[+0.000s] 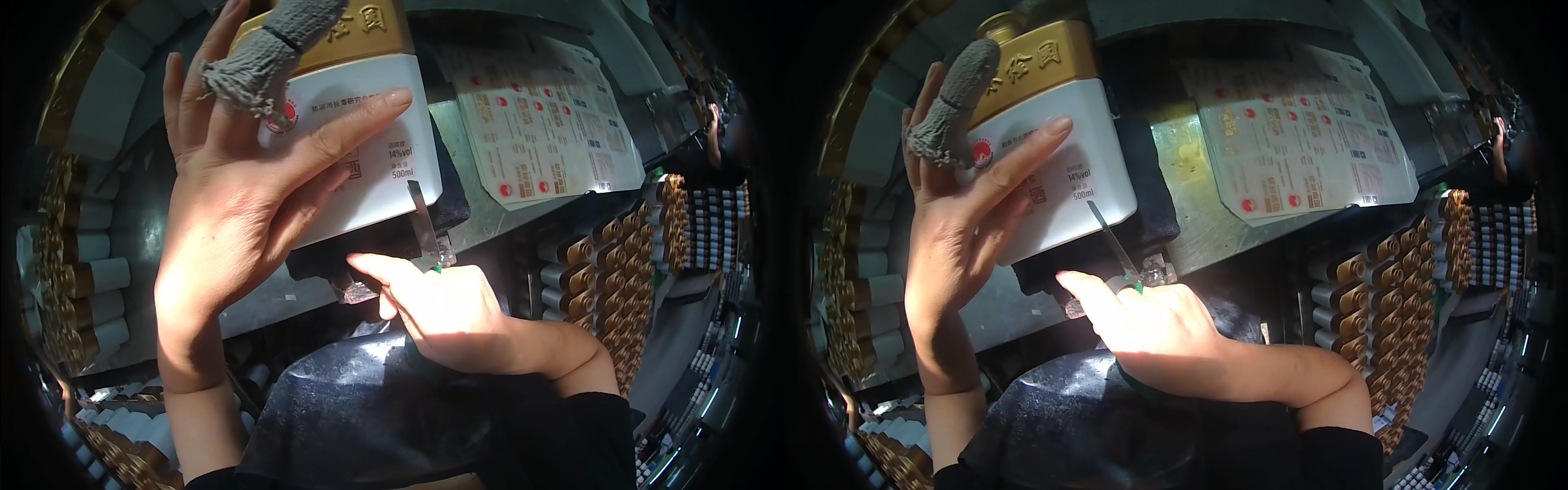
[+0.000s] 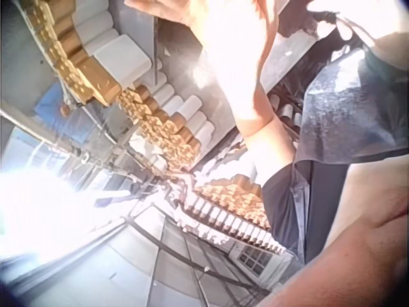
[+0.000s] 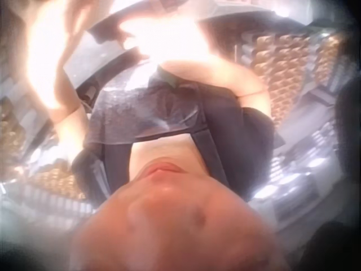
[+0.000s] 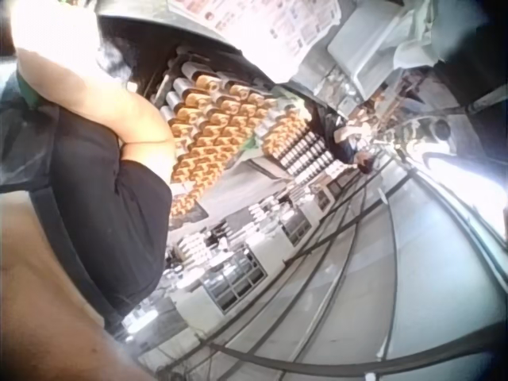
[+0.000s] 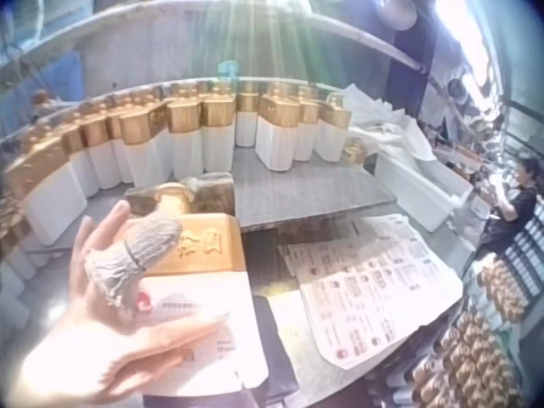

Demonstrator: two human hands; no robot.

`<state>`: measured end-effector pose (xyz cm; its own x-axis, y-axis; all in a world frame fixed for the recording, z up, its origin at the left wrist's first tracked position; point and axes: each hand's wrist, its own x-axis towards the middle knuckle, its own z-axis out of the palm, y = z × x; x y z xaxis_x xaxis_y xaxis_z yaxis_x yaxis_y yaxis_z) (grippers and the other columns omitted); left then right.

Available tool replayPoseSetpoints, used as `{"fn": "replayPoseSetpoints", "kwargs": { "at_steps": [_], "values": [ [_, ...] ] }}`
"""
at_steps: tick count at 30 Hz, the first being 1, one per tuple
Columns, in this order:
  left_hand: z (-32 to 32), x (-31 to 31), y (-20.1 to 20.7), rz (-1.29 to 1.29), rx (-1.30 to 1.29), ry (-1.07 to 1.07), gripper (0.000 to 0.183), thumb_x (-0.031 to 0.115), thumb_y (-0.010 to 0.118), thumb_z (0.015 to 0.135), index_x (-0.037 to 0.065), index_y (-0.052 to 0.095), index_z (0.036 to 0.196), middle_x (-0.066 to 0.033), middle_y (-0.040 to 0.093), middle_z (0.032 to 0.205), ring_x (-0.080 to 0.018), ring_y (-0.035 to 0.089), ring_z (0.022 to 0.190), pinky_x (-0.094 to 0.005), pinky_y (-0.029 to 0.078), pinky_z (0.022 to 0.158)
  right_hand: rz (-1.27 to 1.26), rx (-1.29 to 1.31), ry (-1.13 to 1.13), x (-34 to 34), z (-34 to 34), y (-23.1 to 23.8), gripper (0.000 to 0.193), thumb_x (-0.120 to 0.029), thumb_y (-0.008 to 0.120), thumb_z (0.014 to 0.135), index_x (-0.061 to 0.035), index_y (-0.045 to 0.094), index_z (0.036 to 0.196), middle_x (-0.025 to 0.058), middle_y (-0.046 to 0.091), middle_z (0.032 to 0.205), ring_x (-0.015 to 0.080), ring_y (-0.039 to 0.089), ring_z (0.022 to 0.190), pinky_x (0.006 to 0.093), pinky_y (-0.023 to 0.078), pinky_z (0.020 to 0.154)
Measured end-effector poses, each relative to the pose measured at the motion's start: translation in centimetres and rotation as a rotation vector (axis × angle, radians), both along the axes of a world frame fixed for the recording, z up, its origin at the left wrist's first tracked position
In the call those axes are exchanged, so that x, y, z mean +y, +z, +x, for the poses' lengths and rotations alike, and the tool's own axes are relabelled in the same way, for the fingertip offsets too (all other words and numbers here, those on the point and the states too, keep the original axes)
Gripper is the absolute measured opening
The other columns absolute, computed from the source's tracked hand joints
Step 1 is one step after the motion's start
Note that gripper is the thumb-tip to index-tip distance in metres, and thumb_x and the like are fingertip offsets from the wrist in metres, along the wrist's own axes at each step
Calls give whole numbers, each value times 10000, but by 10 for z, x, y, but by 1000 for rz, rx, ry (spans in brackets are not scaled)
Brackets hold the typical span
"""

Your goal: The person applies paper labels to the sides of gold and white bottles. They pick up a bottle, peel a label from a sheet, and smooth it onto the bottle's surface. The person then places the labeled bottle onto a tray with other finished bottles.

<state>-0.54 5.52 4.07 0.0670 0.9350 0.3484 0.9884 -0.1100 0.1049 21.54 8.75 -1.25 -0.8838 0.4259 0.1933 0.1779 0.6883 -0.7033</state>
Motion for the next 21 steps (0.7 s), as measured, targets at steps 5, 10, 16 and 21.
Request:
{"fn": "replayPoseSetpoints", "kwargs": {
  "at_steps": [5, 10, 16, 21],
  "values": [
    [6, -7, 0, 13, -50, 28, 416, 249, 550, 884, 290, 638, 1288, -169, 325, 1536, -319, 125, 1483, -472, -25, 1191, 49, 22, -3, 0, -3, 6, 481, -53, 632, 798, 29, 557, 1266, 53, 548, 565, 163, 553, 439, 296, 483, 434],
    [10, -7, -4, 2, -114, 42, 411, 225, 565, 883, 289, 644, 1281, -175, 298, 1540, -338, 159, 1467, -472, 55, 1193, 32, 4, 14, 1, -2, 4, 506, -46, 635, 799, 28, 534, 1289, 74, 591, 605, 179, 586, 468, 298, 501, 454],
    [11, -3, -1, -4, -96, -11, 379, 161, 598, 891, 318, 678, 1227, -150, 346, 1517, -320, 156, 1469, -451, 7, 1197, -157, -17, 31, 2, -3, 11, 547, -30, 617, 805, 32, 482, 1331, 126, 683, 743, 235, 666, 565, 333, 549, 520],
    [12, -3, 2, -37, -87, -5, 359, 189, 614, 893, 339, 682, 1212, -135, 354, 1518, -318, 138, 1476, -444, -15, 1200, -85, 16, 13, 2, -5, 12, 520, -18, 604, 809, 34, 500, 1316, 121, 693, 768, 219, 666, 562, 312, 542, 508]
  ]
}}
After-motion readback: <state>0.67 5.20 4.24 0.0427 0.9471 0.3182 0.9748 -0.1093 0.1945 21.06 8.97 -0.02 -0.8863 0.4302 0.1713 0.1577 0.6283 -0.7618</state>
